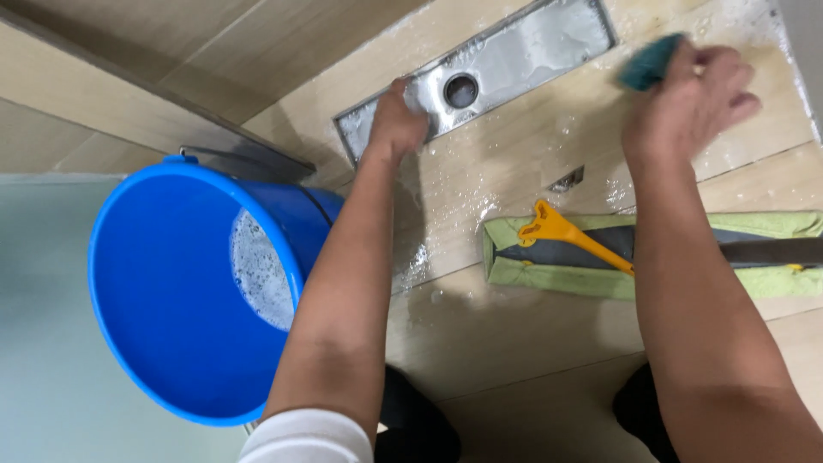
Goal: Cleaning a floor drain with a sponge and soapy water in a bathroom.
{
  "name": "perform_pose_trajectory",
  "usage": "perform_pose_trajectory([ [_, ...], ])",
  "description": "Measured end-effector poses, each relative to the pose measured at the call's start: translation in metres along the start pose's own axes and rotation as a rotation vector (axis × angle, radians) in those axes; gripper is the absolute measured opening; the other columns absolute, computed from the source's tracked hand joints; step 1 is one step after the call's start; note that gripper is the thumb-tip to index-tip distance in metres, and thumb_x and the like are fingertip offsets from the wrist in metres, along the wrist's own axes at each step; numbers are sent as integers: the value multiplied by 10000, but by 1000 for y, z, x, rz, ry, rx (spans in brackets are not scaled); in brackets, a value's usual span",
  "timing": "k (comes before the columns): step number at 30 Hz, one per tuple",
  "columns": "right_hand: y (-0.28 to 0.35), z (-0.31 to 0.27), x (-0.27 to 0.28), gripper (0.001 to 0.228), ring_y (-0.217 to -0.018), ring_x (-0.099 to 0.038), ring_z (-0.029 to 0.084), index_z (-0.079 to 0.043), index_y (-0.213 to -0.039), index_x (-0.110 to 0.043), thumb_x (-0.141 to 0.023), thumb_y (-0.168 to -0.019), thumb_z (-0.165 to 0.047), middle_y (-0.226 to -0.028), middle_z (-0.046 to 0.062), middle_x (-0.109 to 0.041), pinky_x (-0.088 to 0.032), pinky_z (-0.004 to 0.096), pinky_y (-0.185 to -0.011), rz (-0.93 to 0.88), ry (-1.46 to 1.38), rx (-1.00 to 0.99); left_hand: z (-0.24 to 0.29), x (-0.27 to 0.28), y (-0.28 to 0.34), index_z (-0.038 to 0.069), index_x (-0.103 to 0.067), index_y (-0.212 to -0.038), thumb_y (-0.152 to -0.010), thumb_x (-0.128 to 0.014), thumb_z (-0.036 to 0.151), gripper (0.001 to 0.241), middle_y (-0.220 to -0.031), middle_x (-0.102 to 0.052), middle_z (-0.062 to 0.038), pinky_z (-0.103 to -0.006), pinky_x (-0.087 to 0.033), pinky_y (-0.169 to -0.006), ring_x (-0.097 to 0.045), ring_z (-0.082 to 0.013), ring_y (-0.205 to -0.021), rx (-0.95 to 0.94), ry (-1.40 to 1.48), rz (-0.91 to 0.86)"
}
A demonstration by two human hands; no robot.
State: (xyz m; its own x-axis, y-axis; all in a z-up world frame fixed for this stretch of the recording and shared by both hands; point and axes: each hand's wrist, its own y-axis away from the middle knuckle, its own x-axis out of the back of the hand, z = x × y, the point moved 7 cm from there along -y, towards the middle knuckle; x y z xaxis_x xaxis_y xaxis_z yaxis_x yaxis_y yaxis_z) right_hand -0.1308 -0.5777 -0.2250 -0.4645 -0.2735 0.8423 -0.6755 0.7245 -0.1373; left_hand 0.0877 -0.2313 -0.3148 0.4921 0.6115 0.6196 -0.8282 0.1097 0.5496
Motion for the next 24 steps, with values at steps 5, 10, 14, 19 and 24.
perform_pose_trajectory([
  [5,21,3,-42,669,-1348,-340,608,141,-1428,-536,-635,-797,-61,-1435,489,-379,-157,828,-955,159,531,292,40,27,40,134,-809,-927,-834,-677,190,170,-984,-753,-143,-413,-555,-844,-716,-312,-945,-226,-71,249],
  [10,76,-114,-110,485,-1259,-478,360,-169,-1275,-716,-794,-832,-350,-1275,138,-609,-304,543,-1071,-448,20,506,18,29,46,64,-777,-916,-868,-687,197,168,-960,-763,-156,-393,-564,-853,-739,-306,-923,-150,-31,340],
  [14,74,-131,-133,217,-1098,-532,280,-232,-1080,-806,-814,-864,-245,-1062,54,-641,-361,490,-997,-395,-153,588,5,33,69,50,-779,-916,-889,-684,187,170,-925,-785,-113,-323,-538,-818,-731,-223,-855,-139,206,387],
  [19,18,-125,-191,85,-1068,-561,276,-185,-920,-765,-758,-857,-129,-1010,53,-662,-384,487,-965,-398,-9,767,-35,31,87,27,-755,-975,-963,-646,136,155,-923,-765,-73,-270,-525,-765,-659,-131,-818,-92,607,359],
  [24,-60,-112,-218,120,-967,-641,311,-115,-984,-746,-643,-1018,-166,-1007,123,-712,-477,479,-852,-377,-77,618,-54,33,110,39,-748,-1015,-986,-626,127,154,-986,-747,-62,-248,-517,-770,-644,-116,-847,9,681,303],
])
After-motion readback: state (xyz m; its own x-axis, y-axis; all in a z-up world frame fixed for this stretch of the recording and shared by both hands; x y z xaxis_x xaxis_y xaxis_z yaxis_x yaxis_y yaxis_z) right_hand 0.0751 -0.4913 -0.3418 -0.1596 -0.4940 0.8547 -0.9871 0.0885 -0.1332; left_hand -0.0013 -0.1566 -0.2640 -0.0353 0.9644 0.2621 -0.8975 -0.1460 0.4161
